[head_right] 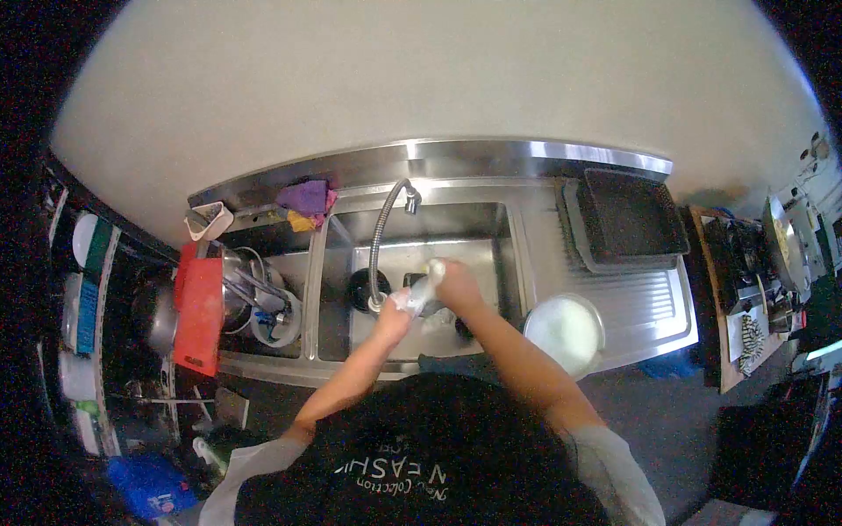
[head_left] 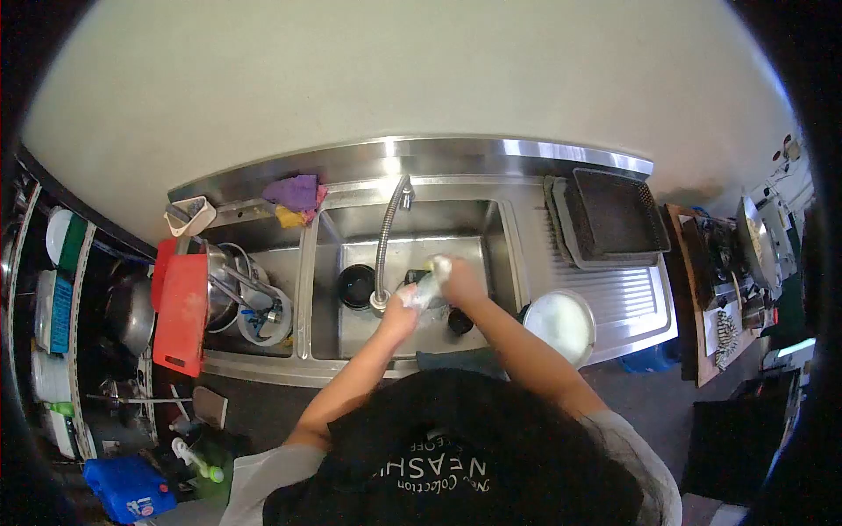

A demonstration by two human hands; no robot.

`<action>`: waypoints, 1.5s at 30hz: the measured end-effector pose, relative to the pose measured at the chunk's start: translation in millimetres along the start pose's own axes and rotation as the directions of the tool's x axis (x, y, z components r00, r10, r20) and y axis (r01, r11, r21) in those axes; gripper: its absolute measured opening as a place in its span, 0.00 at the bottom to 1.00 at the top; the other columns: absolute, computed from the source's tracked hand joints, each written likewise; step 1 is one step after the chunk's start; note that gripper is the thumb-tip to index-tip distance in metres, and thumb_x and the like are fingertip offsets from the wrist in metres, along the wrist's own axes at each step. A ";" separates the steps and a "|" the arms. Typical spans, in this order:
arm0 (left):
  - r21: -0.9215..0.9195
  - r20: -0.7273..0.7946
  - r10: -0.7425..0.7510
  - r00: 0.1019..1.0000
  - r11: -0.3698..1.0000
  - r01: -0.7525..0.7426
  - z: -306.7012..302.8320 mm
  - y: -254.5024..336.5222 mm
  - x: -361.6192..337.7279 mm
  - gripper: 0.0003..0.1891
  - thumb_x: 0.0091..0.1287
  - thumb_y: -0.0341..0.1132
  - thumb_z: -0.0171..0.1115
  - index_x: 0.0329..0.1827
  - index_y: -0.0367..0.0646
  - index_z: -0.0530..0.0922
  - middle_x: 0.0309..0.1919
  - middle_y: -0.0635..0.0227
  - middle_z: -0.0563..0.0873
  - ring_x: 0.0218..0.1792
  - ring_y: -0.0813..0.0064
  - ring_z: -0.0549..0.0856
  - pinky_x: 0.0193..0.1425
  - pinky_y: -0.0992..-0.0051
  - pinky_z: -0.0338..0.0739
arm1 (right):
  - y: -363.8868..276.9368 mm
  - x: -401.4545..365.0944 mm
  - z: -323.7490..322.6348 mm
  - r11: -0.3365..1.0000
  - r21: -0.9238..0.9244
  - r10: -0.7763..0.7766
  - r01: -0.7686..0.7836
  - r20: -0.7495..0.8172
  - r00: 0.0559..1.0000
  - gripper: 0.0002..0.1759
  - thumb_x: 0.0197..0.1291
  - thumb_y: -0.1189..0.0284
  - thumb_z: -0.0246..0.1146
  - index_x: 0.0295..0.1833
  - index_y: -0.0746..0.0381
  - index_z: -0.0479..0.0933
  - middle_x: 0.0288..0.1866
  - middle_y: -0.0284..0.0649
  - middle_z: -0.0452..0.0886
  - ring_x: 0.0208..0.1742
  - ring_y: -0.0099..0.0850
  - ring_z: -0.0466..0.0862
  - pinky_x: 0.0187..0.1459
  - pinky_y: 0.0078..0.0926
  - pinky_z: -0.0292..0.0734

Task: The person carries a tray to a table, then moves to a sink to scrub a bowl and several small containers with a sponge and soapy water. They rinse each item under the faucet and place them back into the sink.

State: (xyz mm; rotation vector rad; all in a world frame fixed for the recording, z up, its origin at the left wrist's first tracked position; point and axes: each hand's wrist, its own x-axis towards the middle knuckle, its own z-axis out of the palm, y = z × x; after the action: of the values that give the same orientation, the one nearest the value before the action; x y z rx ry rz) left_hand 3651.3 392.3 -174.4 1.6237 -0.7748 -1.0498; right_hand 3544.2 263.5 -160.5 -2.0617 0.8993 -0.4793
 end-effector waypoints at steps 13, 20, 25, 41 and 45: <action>-0.299 0.338 0.107 0.935 0.954 -0.001 0.3 16.9 7.5 0.15 0.62 0.27 0.56 0.53 0.40 0.74 0.46 0.68 0.79 0.47 0.72 0.78 0.52 0.73 0.73 | 5.5 25.1 -48.4 0.339 0.656 -0.040 -0.675 0.727 0.686 0.16 0.59 0.64 0.56 0.50 0.60 0.77 0.54 0.45 0.76 0.55 0.39 0.76 0.58 0.39 0.69; 0.073 -0.035 0.341 0.940 0.938 -0.338 38.0 -9.3 37.1 0.15 0.64 0.34 0.56 0.53 0.40 0.74 0.50 0.57 0.80 0.51 0.61 0.78 0.54 0.69 0.70 | -31.4 -26.2 20.3 -0.432 0.867 0.258 -0.250 0.384 0.886 0.20 0.67 0.65 0.44 0.60 0.62 0.68 0.56 0.47 0.74 0.57 0.40 0.74 0.59 0.32 0.68; -0.041 0.047 0.150 0.988 0.988 -0.148 29.7 -19.1 41.9 0.19 0.67 0.40 0.52 0.57 0.39 0.72 0.50 0.52 0.79 0.52 0.60 0.78 0.55 0.70 0.69 | -41.0 -25.3 36.6 0.591 0.805 0.341 -0.050 -0.194 0.920 0.20 0.69 0.68 0.43 0.63 0.61 0.65 0.58 0.45 0.73 0.60 0.41 0.71 0.62 0.31 0.63; 0.245 0.026 0.317 0.948 0.917 -0.314 34.2 45.6 12.4 0.18 0.68 0.40 0.48 0.49 0.34 0.75 0.41 0.46 0.81 0.46 0.49 0.79 0.51 0.61 0.71 | -43.4 -29.2 25.9 0.244 0.960 0.507 -0.139 -0.004 0.862 0.18 0.66 0.66 0.46 0.53 0.66 0.70 0.46 0.45 0.77 0.45 0.35 0.78 0.46 0.32 0.74; 0.514 0.031 0.324 0.946 0.806 -0.293 30.3 72.3 -15.3 0.15 0.66 0.41 0.49 0.43 0.38 0.77 0.35 0.45 0.81 0.40 0.46 0.80 0.43 0.62 0.74 | -21.8 -26.4 14.5 0.863 0.500 0.166 0.066 -0.404 0.900 0.20 0.65 0.69 0.47 0.58 0.67 0.68 0.46 0.43 0.78 0.44 0.32 0.79 0.46 0.28 0.73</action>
State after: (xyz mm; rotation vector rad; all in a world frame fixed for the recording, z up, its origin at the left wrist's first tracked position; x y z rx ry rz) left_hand 3618.0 373.0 -104.5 1.8724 -1.3146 -0.5782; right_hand 3544.5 299.7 -152.1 -1.4621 0.9540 -1.0599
